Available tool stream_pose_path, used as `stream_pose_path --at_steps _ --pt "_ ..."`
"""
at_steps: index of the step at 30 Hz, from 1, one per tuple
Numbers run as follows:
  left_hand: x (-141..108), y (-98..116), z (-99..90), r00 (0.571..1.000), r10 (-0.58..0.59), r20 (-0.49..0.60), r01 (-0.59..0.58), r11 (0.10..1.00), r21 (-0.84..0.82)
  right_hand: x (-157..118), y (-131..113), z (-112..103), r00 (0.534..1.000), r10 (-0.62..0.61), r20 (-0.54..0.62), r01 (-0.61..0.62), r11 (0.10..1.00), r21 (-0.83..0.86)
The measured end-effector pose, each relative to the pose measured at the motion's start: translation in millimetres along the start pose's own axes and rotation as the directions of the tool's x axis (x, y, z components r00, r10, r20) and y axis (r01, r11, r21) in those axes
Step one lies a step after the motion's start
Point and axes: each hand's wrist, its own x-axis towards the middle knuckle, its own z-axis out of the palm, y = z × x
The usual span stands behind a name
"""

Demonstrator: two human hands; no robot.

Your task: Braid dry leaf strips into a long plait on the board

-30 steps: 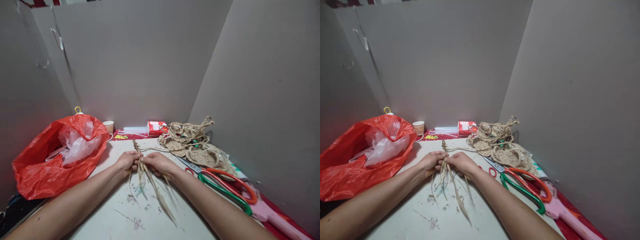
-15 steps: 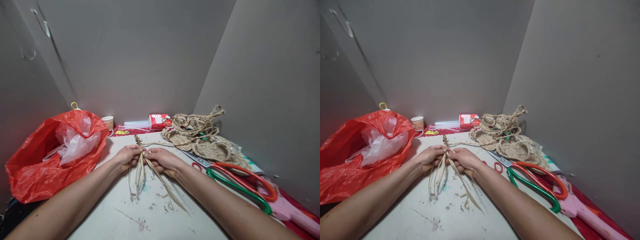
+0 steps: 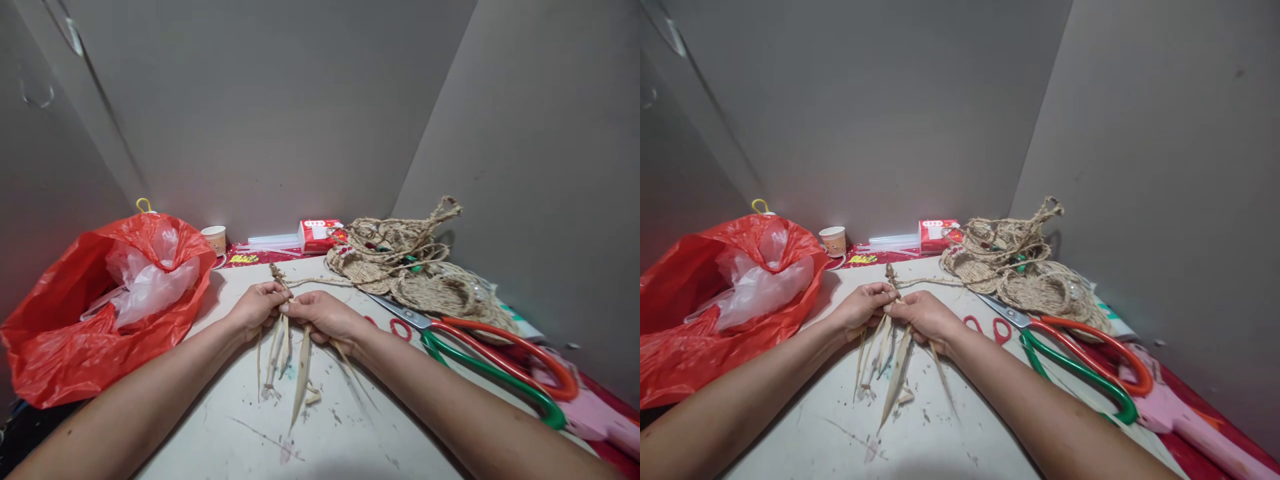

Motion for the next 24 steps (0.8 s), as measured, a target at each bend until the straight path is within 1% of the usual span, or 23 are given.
stream_pose_path --at_steps 4,6,11,15,17,19,21,24 --pt "0.3 -0.3 -0.3 1.0 0.011 0.002 -0.011 1.0 -0.017 -0.3 2.3 1.7 0.999 -0.037 -0.038 0.035 0.998 -0.052" --pt "-0.1 1.0 -1.2 1.0 -0.003 0.016 0.003 1.0 -0.011 -0.3 2.2 -0.3 0.999 -0.037 -0.008 0.037 0.997 -0.067" --pt "-0.8 3.7 -3.7 0.997 -0.037 0.069 0.035 0.999 0.027 -0.1 0.0 -7.7 0.993 -0.004 0.122 0.019 0.993 -0.118" --pt "-0.8 4.9 -4.8 0.997 -0.041 0.069 0.039 0.999 0.022 -2.5 -3.9 -8.0 0.988 0.01 0.154 0.005 0.995 -0.099" --pt "-0.2 6.0 -6.3 0.995 -0.052 0.09 0.051 0.999 0.009 -4.4 -5.2 -7.7 0.988 0.013 0.151 0.006 0.992 -0.124" --pt "1.1 7.3 -8.7 0.987 -0.079 0.136 0.082 0.997 -0.015 -5.6 -5.2 -8.4 0.993 0.0 0.119 0.025 0.978 -0.209" --pt "2.6 8.3 -11.8 0.977 -0.117 0.178 0.126 0.991 -0.04 -5.2 -3.6 -10.3 0.996 -0.035 0.078 0.059 0.943 -0.328" --pt "3.7 8.9 -15.5 0.964 -0.145 0.221 0.159 0.986 -0.047 -1.7 -0.1 -13.8 0.984 -0.165 0.062 0.174 0.856 -0.488"
